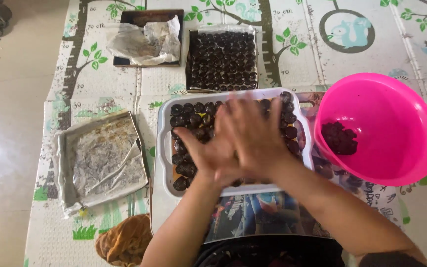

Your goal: Rolling small balls of cake mixture by hand and arranging them in a tray.

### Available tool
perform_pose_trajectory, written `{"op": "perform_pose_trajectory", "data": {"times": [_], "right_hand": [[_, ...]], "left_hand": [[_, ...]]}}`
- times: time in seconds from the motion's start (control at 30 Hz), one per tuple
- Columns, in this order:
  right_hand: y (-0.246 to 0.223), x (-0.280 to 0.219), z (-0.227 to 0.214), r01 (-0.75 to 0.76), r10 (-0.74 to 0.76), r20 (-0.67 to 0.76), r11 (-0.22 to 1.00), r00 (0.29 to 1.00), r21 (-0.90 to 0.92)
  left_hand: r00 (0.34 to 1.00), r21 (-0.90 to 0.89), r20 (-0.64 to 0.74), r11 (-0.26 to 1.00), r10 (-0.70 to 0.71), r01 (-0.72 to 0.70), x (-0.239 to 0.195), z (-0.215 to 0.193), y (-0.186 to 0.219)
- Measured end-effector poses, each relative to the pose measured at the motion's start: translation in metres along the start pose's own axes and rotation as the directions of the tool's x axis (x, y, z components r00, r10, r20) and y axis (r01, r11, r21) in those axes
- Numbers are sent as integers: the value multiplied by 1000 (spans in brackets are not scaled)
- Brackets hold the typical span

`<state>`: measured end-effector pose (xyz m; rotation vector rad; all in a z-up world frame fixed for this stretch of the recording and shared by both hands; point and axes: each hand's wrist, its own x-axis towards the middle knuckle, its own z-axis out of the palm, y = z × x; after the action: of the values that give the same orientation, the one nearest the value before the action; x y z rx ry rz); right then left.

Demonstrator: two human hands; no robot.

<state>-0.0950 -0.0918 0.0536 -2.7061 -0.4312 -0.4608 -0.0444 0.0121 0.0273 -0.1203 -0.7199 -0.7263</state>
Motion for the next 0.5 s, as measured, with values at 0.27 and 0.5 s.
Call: {"op": "perform_pose_trajectory", "data": {"times": [0.27, 0.5], "right_hand": [[11, -2, -14, -163, 168, 84, 984, 982, -72], [-41, -19, -8, 24, -25, -25, 1000, 999, -19]], "left_hand": [[585, -919, 148, 330, 797, -217, 8, 21, -62], [893, -509, 127, 801, 432, -315, -16, -8, -54]]}}
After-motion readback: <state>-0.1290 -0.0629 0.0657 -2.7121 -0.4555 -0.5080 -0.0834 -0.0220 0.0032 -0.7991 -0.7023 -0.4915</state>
